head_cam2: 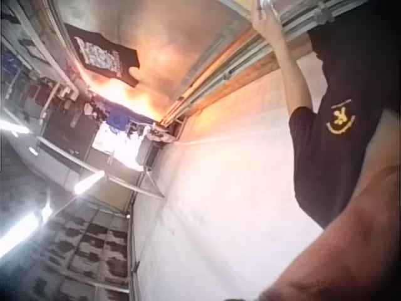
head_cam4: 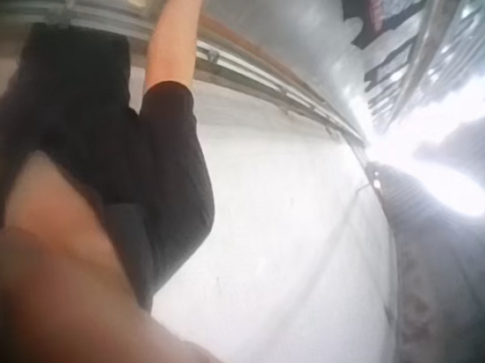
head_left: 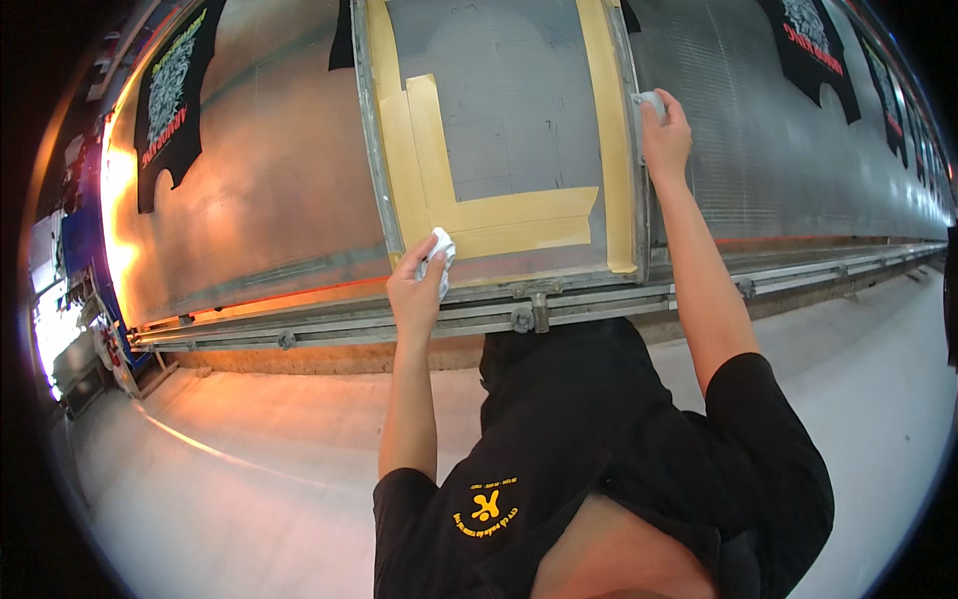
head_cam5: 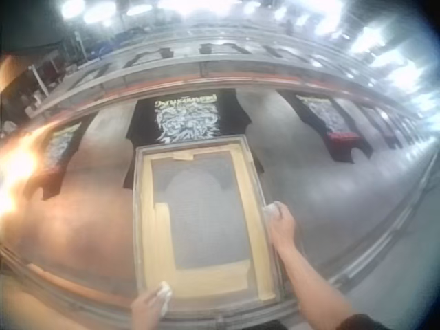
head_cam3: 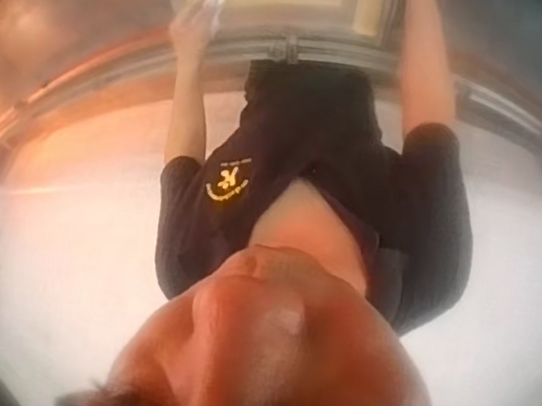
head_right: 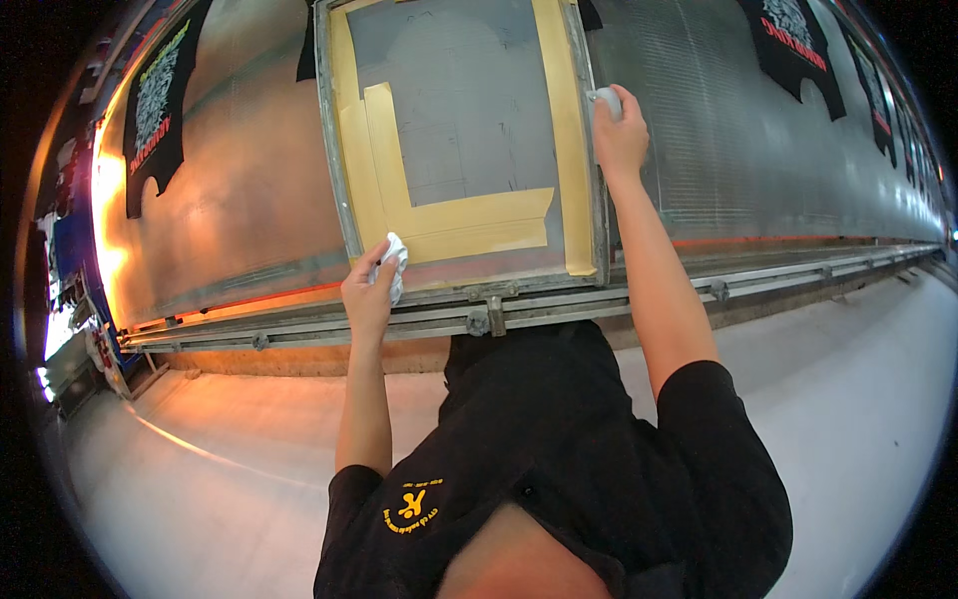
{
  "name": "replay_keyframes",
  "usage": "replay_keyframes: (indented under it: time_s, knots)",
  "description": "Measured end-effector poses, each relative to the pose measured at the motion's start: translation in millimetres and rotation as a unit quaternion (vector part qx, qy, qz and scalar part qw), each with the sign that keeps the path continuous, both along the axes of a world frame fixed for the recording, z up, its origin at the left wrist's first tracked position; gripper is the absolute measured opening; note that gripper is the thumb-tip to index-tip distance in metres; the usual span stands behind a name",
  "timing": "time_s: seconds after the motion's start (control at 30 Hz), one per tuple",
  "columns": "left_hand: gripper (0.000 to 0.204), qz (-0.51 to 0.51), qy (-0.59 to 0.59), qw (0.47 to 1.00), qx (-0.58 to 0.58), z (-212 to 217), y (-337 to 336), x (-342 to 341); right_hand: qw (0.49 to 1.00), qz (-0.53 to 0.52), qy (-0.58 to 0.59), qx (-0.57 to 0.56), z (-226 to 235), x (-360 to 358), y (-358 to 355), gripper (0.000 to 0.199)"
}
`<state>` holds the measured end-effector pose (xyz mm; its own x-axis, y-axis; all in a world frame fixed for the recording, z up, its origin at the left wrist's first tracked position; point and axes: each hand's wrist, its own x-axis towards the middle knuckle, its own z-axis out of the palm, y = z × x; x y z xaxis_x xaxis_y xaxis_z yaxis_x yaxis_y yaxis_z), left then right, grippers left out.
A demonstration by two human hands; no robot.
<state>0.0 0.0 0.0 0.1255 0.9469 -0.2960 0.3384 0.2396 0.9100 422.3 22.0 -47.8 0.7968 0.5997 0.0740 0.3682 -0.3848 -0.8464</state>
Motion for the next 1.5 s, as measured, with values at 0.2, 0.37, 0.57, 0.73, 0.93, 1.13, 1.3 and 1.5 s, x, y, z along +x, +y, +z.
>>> replay_keyframes:
  time_s: [0.2, 0.37, 0.57, 0.73, 0.93, 1.13, 1.3, 1.5]
  knots:
    - [0.021, -0.217, 0.117, 0.948, 0.203, -2, 3, 48, 0.997, -0.009, -0.058, -0.046, -21, -5, 1, 0.044]
    - [0.019, -0.376, 0.081, 0.864, 0.325, -59, -4, 139, 0.997, -0.006, -0.025, -0.066, 1, -21, 7, 0.044]
    - [0.016, -0.316, 0.152, 0.878, 0.327, -55, 7, 88, 0.998, -0.001, -0.064, -0.022, -21, -1, 0, 0.045]
    - [0.016, -0.154, 0.29, 0.89, 0.315, -50, 10, 22, 0.996, -0.033, -0.012, -0.085, 3, -15, 6, 0.046]
    - [0.021, -0.279, 0.162, 0.89, 0.322, -66, -14, 114, 0.995, -0.014, -0.086, -0.052, -17, -11, 8, 0.045]
    - [0.019, -0.153, 0.31, 0.863, 0.367, -49, 39, 2, 0.994, -0.044, -0.056, -0.084, -3, -13, 8, 0.045]
    - [0.015, -0.098, 0.325, 0.87, 0.357, -47, 171, 56, 0.993, -0.021, -0.038, -0.105, 2, -19, 12, 0.046]
    - [0.017, -0.158, 0.374, 0.875, 0.264, -47, 115, 40, 0.996, -0.026, -0.053, -0.072, -7, -9, 7, 0.047]
